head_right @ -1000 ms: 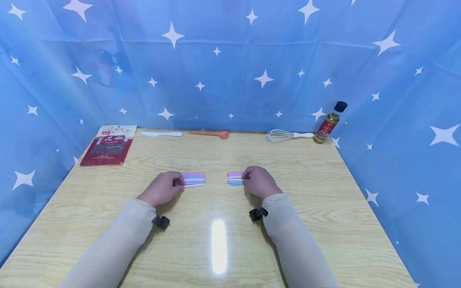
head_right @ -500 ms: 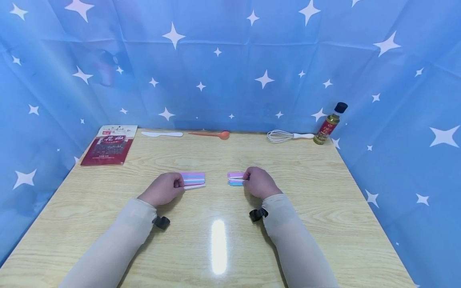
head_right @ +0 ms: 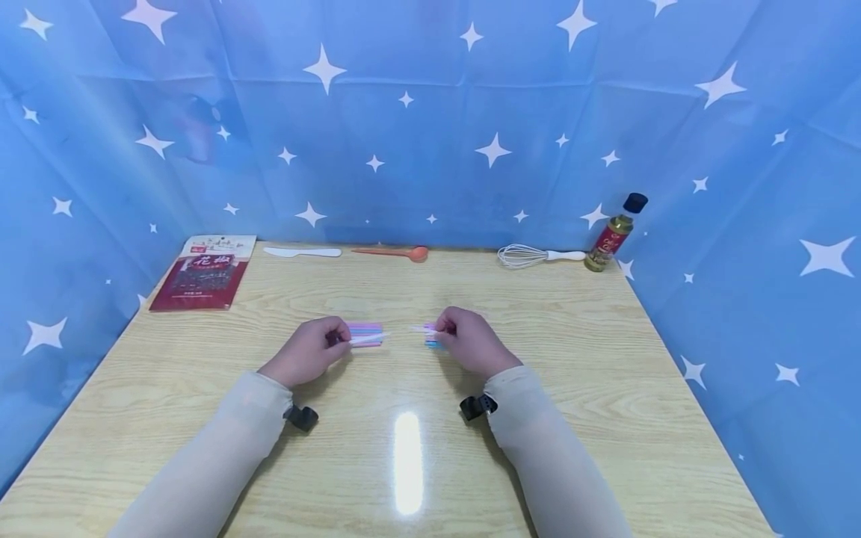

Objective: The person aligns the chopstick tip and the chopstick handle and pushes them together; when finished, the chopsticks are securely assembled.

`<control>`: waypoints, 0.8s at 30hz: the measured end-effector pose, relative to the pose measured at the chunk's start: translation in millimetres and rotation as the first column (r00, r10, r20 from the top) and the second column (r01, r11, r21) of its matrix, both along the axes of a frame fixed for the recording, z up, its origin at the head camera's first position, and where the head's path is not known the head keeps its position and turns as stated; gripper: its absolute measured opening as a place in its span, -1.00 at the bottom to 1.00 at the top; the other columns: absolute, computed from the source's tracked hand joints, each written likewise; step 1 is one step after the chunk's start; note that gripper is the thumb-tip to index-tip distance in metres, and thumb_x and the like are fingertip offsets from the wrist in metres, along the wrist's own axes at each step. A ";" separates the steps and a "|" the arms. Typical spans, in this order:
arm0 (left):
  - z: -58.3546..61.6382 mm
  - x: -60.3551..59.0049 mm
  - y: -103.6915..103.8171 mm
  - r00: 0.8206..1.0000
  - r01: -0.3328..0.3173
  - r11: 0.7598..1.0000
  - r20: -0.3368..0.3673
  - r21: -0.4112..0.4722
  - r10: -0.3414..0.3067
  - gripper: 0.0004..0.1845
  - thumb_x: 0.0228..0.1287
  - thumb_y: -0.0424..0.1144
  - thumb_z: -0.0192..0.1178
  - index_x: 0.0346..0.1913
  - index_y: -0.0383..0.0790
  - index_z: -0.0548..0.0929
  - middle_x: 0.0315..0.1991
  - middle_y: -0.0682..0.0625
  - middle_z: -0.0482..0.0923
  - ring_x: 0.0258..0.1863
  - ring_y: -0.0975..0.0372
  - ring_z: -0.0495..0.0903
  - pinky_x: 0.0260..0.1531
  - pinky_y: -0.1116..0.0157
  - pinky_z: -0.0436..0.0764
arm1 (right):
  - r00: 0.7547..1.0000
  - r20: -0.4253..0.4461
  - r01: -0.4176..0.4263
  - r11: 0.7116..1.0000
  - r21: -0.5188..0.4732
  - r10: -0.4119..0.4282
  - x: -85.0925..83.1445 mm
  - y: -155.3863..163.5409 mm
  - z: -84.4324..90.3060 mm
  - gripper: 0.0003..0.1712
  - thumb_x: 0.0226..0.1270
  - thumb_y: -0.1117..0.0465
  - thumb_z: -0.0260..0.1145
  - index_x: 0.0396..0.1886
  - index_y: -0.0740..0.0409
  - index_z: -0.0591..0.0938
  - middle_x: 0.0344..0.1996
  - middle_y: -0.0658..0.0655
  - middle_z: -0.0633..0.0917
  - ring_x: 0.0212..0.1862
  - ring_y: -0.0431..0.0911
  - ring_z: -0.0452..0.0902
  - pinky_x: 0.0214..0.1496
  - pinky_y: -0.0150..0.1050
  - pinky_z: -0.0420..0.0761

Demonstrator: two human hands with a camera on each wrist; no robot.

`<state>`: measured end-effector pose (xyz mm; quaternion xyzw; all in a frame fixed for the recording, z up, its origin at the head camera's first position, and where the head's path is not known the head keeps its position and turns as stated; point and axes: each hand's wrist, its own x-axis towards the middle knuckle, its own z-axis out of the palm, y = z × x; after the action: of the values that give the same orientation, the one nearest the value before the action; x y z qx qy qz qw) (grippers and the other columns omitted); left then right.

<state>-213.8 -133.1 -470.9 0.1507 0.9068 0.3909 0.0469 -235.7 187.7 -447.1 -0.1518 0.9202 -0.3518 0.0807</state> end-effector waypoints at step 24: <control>1.9 3.3 0.2 0.998 0.035 0.990 -0.050 0.138 -0.028 -0.94 0.52 -0.29 0.27 -0.18 -0.10 0.61 -0.30 0.05 0.54 -0.28 0.20 0.49 -0.29 0.32 0.49 | 0.994 -0.102 -0.067 0.954 -0.293 0.038 10.6 -13.6 -0.5 -0.90 0.51 0.36 0.34 -0.07 0.24 0.74 -0.13 0.14 0.70 -0.17 -0.13 0.65 -0.12 -0.31 0.67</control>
<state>-210.5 -133.0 -469.0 0.1774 0.8757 0.4486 0.0207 -225.2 174.1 -447.6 -0.2033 0.8556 -0.4755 0.0225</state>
